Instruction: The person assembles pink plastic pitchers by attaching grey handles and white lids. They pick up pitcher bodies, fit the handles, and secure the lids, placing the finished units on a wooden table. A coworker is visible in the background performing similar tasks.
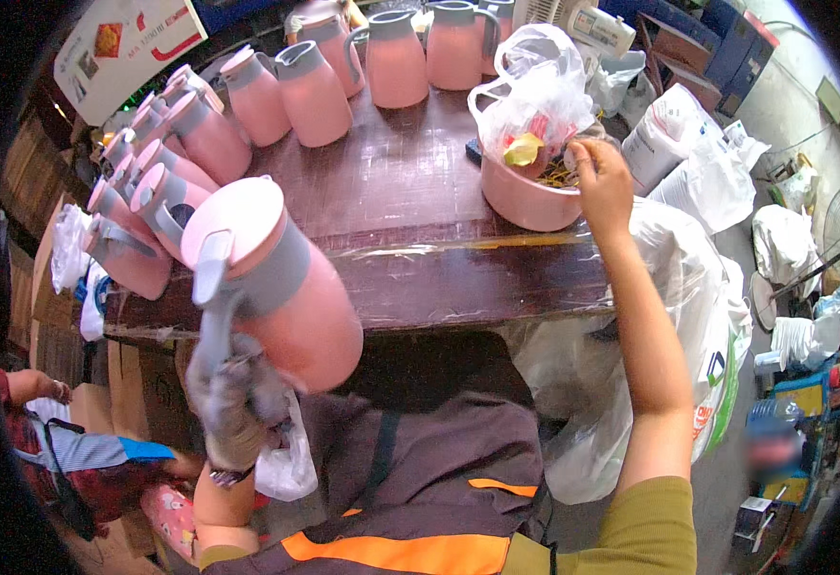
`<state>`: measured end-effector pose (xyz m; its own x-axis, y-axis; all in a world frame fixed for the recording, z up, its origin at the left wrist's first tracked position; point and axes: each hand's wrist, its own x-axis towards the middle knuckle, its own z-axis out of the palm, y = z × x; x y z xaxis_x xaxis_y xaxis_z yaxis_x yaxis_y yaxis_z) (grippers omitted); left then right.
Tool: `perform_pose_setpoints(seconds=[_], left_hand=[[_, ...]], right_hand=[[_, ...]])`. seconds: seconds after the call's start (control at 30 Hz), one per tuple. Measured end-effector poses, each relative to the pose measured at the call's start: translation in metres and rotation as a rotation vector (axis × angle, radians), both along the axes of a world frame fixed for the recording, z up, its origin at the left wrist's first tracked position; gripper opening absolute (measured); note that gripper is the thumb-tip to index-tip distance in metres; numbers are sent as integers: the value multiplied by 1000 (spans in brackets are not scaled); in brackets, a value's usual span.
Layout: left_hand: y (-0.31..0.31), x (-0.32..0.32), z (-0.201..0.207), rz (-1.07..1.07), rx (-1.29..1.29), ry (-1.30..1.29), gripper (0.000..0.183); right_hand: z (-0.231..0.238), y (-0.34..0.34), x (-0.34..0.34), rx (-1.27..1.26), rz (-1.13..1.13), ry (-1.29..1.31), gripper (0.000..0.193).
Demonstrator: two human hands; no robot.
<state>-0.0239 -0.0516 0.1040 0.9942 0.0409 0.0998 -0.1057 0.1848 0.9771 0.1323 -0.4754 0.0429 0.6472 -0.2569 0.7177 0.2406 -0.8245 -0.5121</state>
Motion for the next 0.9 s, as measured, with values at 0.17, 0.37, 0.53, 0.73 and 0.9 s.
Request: perform_pose_setpoints(seconds=[0.17, 0.37, 0.53, 0.73, 0.9], left_hand=[[-37, 40, -57, -6, -58, -73, 27], [-45, 46, -64, -99, -166, 38, 38], [-27, 51, -72, -147, -125, 29, 40], [-6, 59, -88, -270, 148, 31, 36], [-5, 56, -70, -350, 216, -17, 34]], right_hand=[[-6, -53, 33, -511, -167, 158, 18], [18, -32, 7, -120, -62, -82, 15], [16, 61, -34, 286, 209, 91, 18], [-6, 186, -87, 486, 770, 547, 16], [2, 219, -96, 668, 1073, 604, 14]])
